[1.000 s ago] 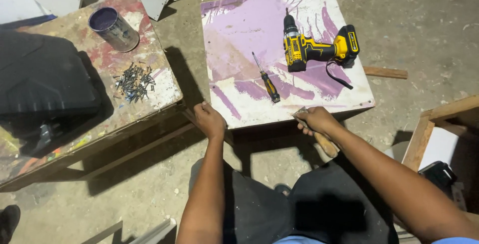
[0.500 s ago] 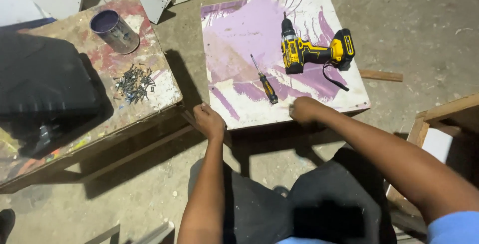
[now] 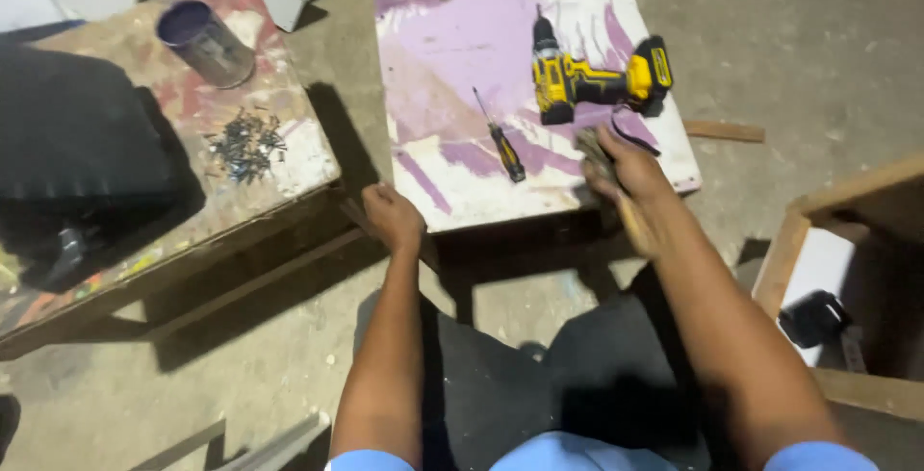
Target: A person is preparing and drilling a wooden board using a putty knife, a power drill, and a screwdriver.
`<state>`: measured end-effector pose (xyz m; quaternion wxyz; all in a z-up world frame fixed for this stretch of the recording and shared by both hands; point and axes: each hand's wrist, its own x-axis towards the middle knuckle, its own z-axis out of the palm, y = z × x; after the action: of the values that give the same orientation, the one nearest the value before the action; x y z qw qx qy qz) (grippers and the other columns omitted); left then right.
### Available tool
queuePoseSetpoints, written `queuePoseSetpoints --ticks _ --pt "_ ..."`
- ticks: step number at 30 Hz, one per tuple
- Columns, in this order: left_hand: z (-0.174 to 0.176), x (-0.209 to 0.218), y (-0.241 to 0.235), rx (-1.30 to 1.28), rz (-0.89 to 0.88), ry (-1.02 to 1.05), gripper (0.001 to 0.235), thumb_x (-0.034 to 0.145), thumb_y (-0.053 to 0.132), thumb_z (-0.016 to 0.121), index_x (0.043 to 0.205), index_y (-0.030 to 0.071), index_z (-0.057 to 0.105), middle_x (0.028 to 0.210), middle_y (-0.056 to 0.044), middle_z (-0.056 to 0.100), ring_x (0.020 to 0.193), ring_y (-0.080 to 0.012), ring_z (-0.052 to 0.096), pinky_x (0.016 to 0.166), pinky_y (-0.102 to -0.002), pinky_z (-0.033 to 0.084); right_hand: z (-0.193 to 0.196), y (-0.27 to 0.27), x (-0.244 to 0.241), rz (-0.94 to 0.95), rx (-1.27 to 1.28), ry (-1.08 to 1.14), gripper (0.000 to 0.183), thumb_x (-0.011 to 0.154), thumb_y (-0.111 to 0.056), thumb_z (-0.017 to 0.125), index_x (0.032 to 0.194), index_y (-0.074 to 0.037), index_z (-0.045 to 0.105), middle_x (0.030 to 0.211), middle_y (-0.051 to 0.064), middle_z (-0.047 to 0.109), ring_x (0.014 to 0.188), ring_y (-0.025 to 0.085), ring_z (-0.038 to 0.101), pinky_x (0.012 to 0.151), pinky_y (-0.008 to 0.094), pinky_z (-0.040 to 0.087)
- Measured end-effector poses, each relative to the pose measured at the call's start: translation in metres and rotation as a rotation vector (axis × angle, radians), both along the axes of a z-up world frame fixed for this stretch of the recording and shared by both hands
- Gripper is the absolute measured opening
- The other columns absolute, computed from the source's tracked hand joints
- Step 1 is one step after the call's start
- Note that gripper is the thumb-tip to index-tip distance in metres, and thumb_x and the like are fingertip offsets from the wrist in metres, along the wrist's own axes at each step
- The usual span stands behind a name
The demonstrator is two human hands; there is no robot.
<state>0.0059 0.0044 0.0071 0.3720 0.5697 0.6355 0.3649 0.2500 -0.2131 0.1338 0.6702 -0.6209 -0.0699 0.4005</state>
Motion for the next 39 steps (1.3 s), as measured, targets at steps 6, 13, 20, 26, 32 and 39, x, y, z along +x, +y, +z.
queuePoseSetpoints --ticks 6,13,20,26,32,39 --pt "-0.007 -0.003 -0.007 0.01 0.02 0.062 0.024 0.108 0.03 0.047 0.113 0.008 0.056 0.099 -0.015 0.068 0.105 -0.0348 0.068 0.094 -0.047 0.05 -0.003 0.034 0.013 0.593 -0.588 -0.86 0.043 0.101 -0.037 0.058 0.132 -0.01 0.07 0.113 0.023 0.074 0.118 0.041 0.066 0.104 0.052 0.05" --pt "0.014 -0.005 -0.016 0.041 -0.014 0.055 0.021 0.106 0.024 0.048 0.118 0.008 0.052 0.111 -0.017 0.063 0.111 -0.037 0.064 0.097 -0.047 0.051 -0.066 0.141 0.003 0.525 -0.484 -1.165 0.048 0.095 -0.036 0.062 0.125 -0.001 0.071 0.108 0.026 0.075 0.112 0.042 0.07 0.096 0.053 0.055" --pt "0.033 -0.005 -0.023 0.029 -0.055 0.033 0.023 0.109 0.022 0.041 0.122 0.006 0.052 0.118 -0.016 0.054 0.114 -0.0368 0.061 0.1 -0.048 0.049 -0.018 0.12 -0.078 0.417 -0.62 -1.369 0.047 0.091 -0.033 0.071 0.127 -0.003 0.062 0.127 0.021 0.052 0.124 0.041 0.048 0.098 0.06 0.046" --pt "0.026 -0.006 -0.025 0.074 -0.052 0.029 0.024 0.108 0.02 0.044 0.122 0.005 0.056 0.121 -0.017 0.052 0.112 -0.0396 0.062 0.099 -0.049 0.051 -0.063 0.092 -0.065 0.455 -0.642 -1.162 0.05 0.099 -0.027 0.061 0.145 -0.009 0.05 0.125 0.023 0.059 0.12 0.043 0.058 0.096 0.057 0.05" --pt "-0.006 -0.005 -0.013 0.219 -0.015 0.024 0.023 0.106 0.013 0.047 0.122 0.007 0.061 0.114 -0.016 0.056 0.11 -0.039 0.063 0.098 -0.047 0.05 -0.043 0.014 -0.076 0.25 -0.167 -0.233 0.029 0.094 -0.021 0.055 0.108 0.002 0.063 0.072 0.023 0.054 0.046 0.031 0.056 0.043 0.04 0.044" --pt "0.036 -0.008 -0.064 0.374 -0.019 -0.3 0.022 0.098 -0.001 0.056 0.116 0.005 0.065 0.094 -0.006 0.07 0.073 -0.0144 0.066 0.069 -0.029 0.057 -0.127 -0.127 -0.123 0.246 -0.154 -0.205 0.027 0.09 -0.004 0.072 0.118 -0.001 0.072 0.073 0.011 0.07 0.055 0.015 0.056 0.049 0.027 0.042"
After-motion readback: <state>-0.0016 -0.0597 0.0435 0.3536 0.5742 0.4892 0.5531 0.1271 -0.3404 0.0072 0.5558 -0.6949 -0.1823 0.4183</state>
